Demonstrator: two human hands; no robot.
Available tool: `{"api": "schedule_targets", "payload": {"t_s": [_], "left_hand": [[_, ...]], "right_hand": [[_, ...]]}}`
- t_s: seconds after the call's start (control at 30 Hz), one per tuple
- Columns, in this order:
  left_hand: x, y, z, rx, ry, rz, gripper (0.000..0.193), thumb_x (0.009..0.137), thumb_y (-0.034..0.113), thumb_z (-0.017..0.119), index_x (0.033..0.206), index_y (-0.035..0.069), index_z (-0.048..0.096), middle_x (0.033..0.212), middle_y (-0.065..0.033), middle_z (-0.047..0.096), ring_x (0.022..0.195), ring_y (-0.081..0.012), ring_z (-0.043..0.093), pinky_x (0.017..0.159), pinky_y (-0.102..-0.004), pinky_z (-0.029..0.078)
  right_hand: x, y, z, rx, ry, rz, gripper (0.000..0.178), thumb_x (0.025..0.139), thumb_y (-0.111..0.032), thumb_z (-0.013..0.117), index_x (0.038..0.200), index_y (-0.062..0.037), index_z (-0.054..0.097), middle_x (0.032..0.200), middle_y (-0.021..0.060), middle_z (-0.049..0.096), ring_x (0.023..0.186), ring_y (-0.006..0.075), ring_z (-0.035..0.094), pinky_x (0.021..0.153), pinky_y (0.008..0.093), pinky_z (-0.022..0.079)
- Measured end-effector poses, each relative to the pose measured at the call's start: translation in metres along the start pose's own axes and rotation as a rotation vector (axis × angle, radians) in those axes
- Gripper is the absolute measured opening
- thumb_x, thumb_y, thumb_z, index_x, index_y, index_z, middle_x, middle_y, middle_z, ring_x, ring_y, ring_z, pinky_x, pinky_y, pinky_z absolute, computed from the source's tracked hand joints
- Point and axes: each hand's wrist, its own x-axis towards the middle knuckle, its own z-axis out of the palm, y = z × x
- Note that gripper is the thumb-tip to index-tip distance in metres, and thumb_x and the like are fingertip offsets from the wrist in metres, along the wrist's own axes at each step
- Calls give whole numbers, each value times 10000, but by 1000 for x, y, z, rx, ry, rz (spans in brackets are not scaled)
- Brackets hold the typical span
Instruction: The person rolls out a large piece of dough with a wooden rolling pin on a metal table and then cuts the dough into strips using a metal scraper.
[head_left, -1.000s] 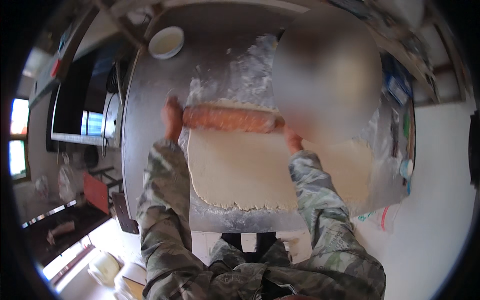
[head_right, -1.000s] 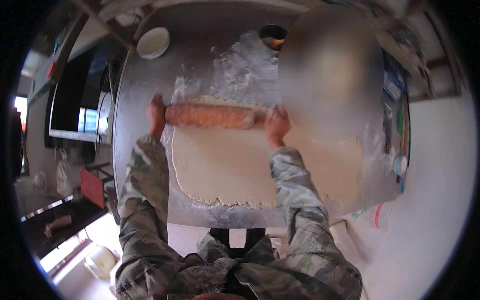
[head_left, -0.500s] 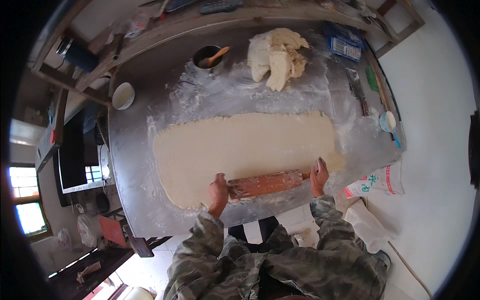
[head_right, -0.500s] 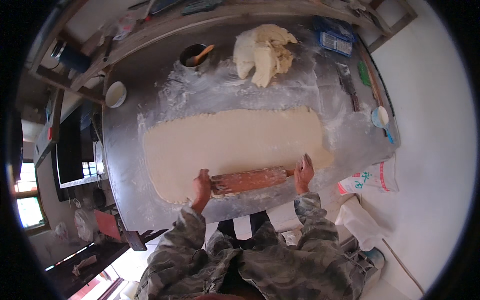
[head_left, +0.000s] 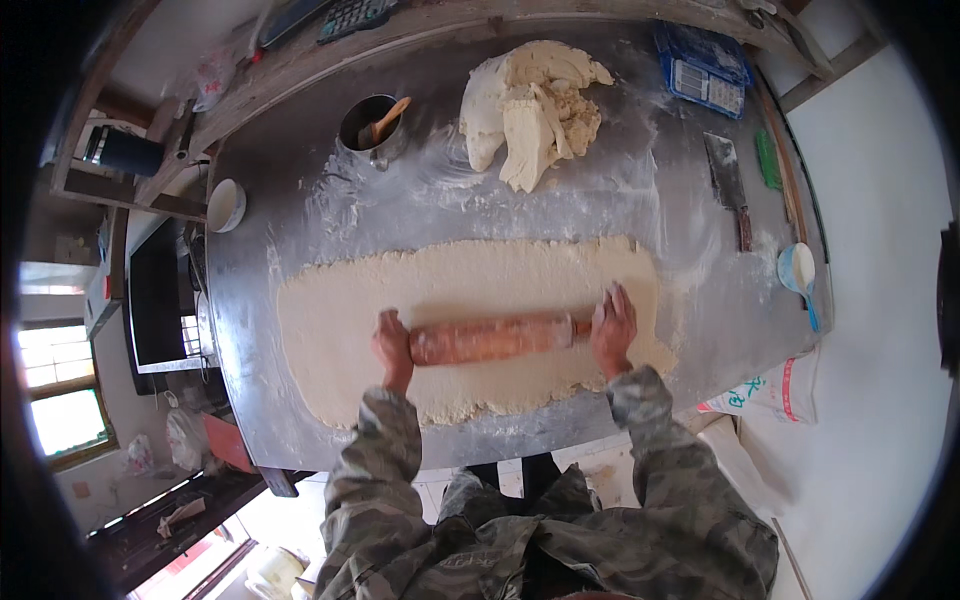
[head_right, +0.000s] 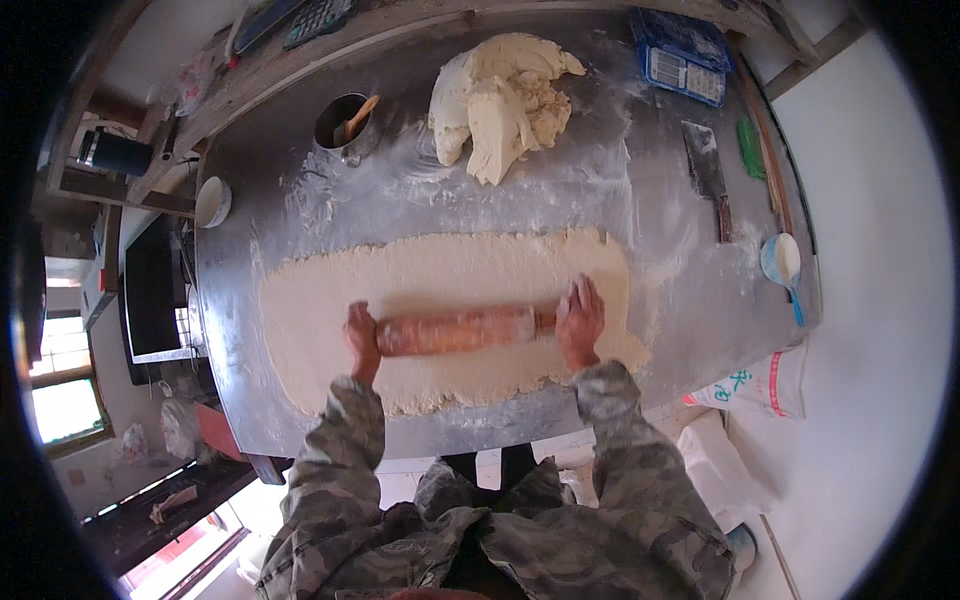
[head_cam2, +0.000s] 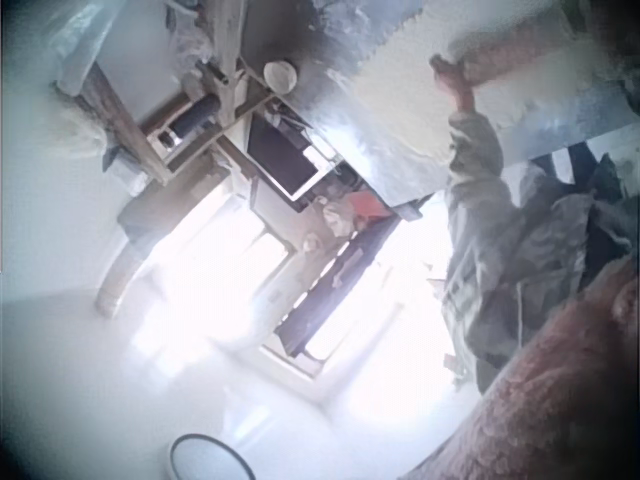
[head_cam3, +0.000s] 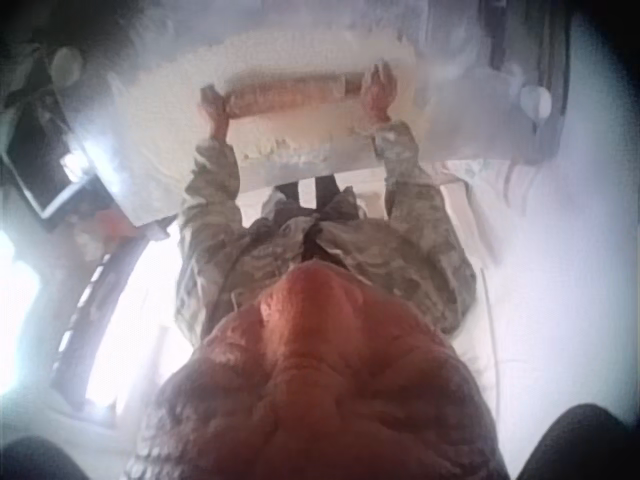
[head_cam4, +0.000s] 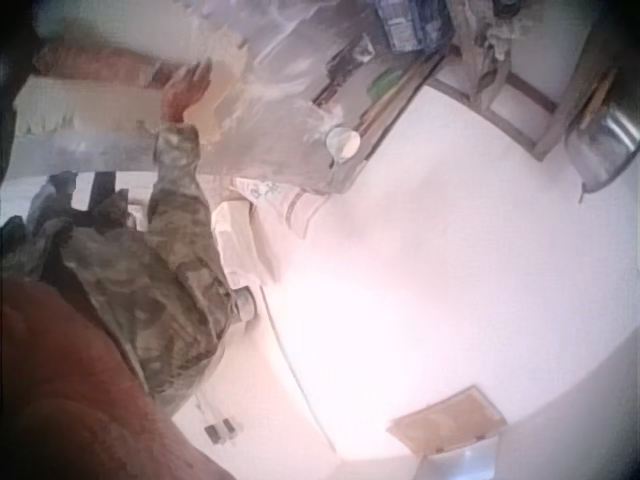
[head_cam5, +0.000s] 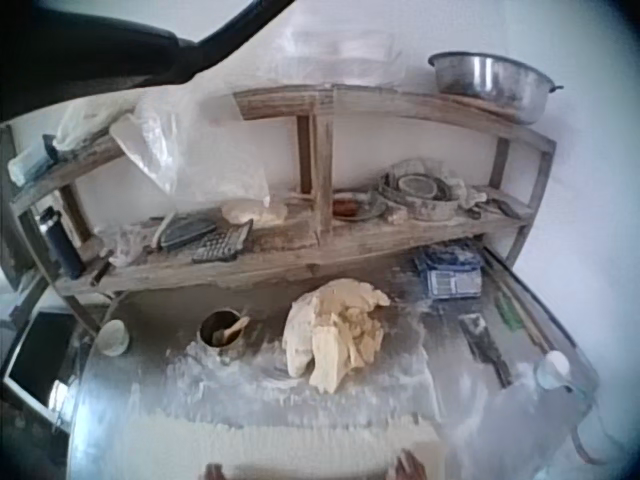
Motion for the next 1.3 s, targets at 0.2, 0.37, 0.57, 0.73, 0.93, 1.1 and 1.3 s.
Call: {"api": "schedule_targets", "payload": {"t_s": [0.2,0.37,0.57,0.73,0.93,1.1,1.3], "left_hand": [[102,23,12,168,59,104,177,965,238,469,1013,137,607,772,-198,651,702,-431,625,589,-548,471],[113,60,24,20,38,117,166,968,248,478,984,143,607,814,-186,669,734,-418,642,602,-531,483],[88,30,28,57,-22,21,218,974,305,468,966,144,615,834,-191,669,757,-427,643,609,-531,483],[146,69,29,-88,44,98,249,976,291,466,942,98,620,881,-221,657,782,-446,623,643,-524,478],[16,32,1,-211,-87,65,298,993,256,445,1035,71,676,870,-196,686,754,-372,657,655,-464,500],[-113,109,-7,-333,-402,-92,314,997,321,427,1111,119,638,813,-184,685,745,-332,668,651,-449,500],[-124,152,41,-203,-243,82,192,977,243,475,1064,159,625,769,-185,666,691,-409,647,583,-497,495]], "right_hand": [[101,-1,41,27,71,-25,340,965,-195,471,1084,60,663,1217,216,627,1077,374,610,923,458,472],[119,14,45,-45,-23,37,327,957,-197,492,1101,36,670,1210,197,636,1104,367,599,934,443,470],[87,12,49,-30,176,-93,272,909,-178,554,1035,31,674,1118,186,666,989,375,624,860,479,491],[163,8,65,-44,119,51,235,846,-161,594,1008,-13,679,1012,175,691,890,358,652,794,452,521],[49,28,16,274,47,263,237,854,-135,610,1057,-39,685,1053,159,686,902,350,655,806,407,520],[-37,134,-66,113,1,296,307,814,-137,599,1093,-41,684,1105,152,682,969,348,654,850,405,527],[-57,206,-50,-208,-49,201,299,893,-268,590,1070,-49,691,1083,155,680,927,373,641,816,451,518]]}}
